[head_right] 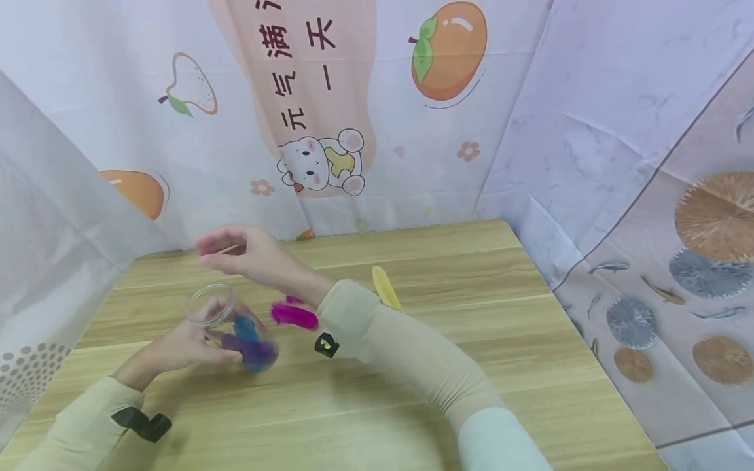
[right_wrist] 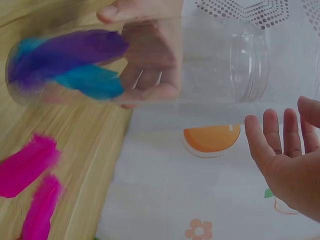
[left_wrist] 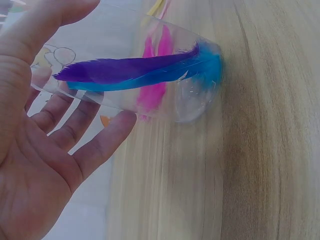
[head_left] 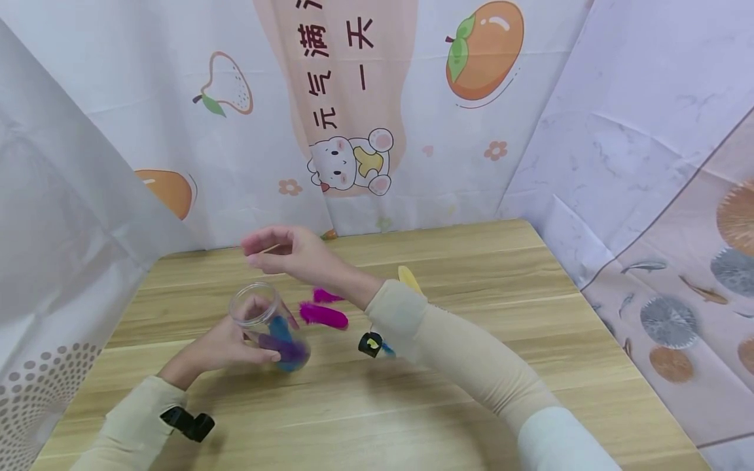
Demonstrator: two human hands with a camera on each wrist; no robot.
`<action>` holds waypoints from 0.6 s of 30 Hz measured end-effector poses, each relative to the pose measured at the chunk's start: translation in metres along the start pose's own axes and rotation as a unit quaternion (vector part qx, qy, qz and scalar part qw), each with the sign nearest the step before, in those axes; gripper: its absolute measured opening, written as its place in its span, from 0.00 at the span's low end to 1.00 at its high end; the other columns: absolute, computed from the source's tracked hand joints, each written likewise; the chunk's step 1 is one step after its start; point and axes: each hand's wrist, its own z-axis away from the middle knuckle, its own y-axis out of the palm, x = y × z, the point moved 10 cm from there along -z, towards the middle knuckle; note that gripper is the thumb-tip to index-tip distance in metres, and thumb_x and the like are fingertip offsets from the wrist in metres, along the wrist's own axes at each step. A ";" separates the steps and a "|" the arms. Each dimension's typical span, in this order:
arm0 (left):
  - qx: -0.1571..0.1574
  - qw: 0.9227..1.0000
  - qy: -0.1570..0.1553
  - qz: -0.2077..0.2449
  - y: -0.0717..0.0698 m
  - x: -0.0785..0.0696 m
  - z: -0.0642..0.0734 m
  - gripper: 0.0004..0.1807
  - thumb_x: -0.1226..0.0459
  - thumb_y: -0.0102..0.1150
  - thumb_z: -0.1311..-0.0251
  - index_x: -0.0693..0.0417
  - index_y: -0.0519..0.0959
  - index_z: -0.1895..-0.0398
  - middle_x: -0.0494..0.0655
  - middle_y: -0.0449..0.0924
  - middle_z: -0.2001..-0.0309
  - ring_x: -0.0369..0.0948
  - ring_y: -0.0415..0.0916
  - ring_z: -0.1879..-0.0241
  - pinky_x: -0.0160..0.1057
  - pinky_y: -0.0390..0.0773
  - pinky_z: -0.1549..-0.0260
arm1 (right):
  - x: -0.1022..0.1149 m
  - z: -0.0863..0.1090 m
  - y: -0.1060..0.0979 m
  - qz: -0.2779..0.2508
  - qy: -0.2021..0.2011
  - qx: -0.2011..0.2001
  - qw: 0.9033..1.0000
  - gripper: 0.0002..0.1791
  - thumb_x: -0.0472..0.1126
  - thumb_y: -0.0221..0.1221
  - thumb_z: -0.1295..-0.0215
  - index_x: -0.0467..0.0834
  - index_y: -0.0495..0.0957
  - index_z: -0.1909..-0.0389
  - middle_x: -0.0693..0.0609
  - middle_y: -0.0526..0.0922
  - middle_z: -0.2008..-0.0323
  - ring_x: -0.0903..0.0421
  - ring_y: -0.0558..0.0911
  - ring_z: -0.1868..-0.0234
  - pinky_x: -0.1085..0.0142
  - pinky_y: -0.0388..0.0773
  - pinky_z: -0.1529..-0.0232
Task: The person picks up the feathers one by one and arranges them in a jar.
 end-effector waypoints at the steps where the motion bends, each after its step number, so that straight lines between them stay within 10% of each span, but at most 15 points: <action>1: -0.001 1.000 0.001 -0.001 0.000 0.000 0.000 0.37 0.75 0.75 0.49 0.57 0.64 0.40 0.56 0.77 0.47 0.48 0.79 0.50 0.44 0.83 0.55 | -0.002 0.000 -0.002 0.005 0.002 -0.002 1.000 0.15 0.35 0.64 0.30 0.37 0.80 0.45 0.48 0.85 0.52 0.56 0.85 0.54 0.65 0.82 0.51; 9: -0.004 1.000 -0.002 0.002 -0.002 0.000 0.000 0.35 0.74 0.76 0.50 0.58 0.65 0.42 0.57 0.76 0.47 0.48 0.78 0.50 0.45 0.84 0.56 | -0.028 -0.003 -0.021 0.016 0.040 -0.022 0.999 0.17 0.33 0.64 0.31 0.36 0.79 0.43 0.43 0.84 0.50 0.57 0.85 0.55 0.52 0.81 0.45; 18: -0.013 1.000 -0.025 -0.006 -0.004 0.004 0.002 0.36 0.73 0.77 0.50 0.56 0.64 0.42 0.55 0.75 0.47 0.47 0.77 0.49 0.44 0.83 0.56 | -0.050 -0.004 -0.027 0.119 0.062 0.008 0.991 0.19 0.36 0.63 0.30 0.38 0.77 0.40 0.47 0.83 0.47 0.55 0.83 0.48 0.70 0.81 0.50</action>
